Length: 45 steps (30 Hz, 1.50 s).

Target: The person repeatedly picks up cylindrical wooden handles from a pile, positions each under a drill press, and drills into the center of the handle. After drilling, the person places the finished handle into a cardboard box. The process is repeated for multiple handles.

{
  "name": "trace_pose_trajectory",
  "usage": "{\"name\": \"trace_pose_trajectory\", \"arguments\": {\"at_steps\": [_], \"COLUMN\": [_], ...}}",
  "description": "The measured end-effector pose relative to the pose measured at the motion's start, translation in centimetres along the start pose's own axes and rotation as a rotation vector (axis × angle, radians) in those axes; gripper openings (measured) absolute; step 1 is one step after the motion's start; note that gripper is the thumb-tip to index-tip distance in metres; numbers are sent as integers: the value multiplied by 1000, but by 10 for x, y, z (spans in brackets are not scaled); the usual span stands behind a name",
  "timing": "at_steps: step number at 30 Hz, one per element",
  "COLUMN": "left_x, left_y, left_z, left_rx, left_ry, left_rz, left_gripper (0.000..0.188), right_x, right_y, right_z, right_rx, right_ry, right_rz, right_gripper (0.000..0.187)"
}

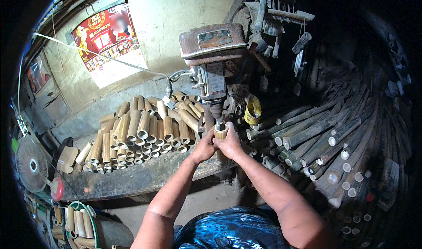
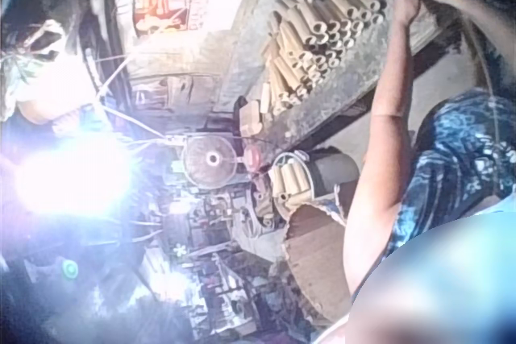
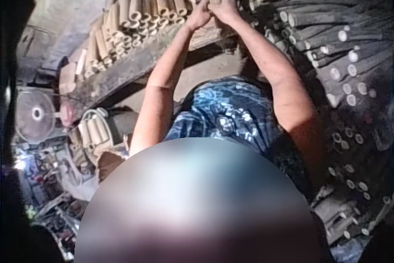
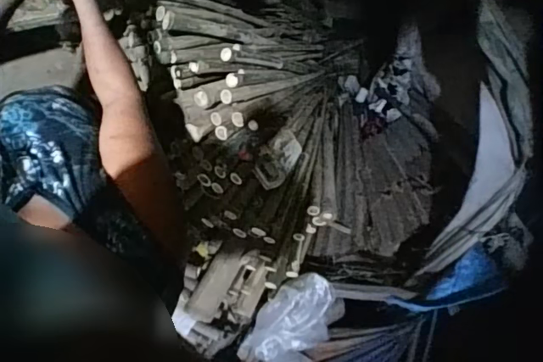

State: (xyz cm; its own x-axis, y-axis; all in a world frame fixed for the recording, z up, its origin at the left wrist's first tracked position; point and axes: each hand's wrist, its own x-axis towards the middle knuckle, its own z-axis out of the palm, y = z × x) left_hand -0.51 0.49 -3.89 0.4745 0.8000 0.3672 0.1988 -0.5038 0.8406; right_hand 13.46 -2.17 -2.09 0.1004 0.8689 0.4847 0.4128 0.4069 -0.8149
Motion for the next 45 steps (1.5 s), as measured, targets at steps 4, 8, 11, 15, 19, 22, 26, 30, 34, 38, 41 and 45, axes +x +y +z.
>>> {"name": "trace_pose_trajectory", "arguments": {"at_steps": [4, 8, 11, 15, 19, 22, 26, 30, 34, 38, 41, 45], "left_x": [-9, -19, -21, -5, 0, -29, -81, -106, -117, -71, -37, -14], "left_y": [1, -4, -3, -2, -17, -29, -22, -7, -12, -32, -34, -10], "left_z": [-8, -15, -11, 1, 18, 33, 68, 76, 50, 44, 42, 21], "left_rx": [16, -48, -7, 130, 122, 173, 73, 450, 233, -310, -306, -272], "left_ry": [-36, -1, 127, 241, 231, 202, 177, -183, 36, 125, 182, 193], "left_rz": [-38, 2, -17, -51, -142, -261, -128, 436, 144, -367, -267, -130], "left_gripper": [65, 74, 76, 72, 61, 62, 62, 63, 84, 84, 74, 61], "right_x": [-14, -19, -10, 8, 9, -31, -88, -82, -66, -55, -32, -10], "right_y": [-1, -2, -3, 1, 24, 60, 103, 116, 105, 89, 71, 31], "right_z": [1, 14, 24, 19, -1, -22, -34, -30, -23, 5, 11, 0], "right_rx": [-21, -40, -29, -87, -113, -82, 613, 887, 874, 404, 244, -11], "right_ry": [-8, -6, -4, -24, -145, -169, -390, -519, -639, -440, -335, -260], "right_rz": [-18, -43, -8, -19, 39, 113, 1527, 1163, 831, 452, 218, 115], "right_gripper": [61, 57, 57, 56, 71, 99, 106, 42, 31, 45, 44, 39]}}
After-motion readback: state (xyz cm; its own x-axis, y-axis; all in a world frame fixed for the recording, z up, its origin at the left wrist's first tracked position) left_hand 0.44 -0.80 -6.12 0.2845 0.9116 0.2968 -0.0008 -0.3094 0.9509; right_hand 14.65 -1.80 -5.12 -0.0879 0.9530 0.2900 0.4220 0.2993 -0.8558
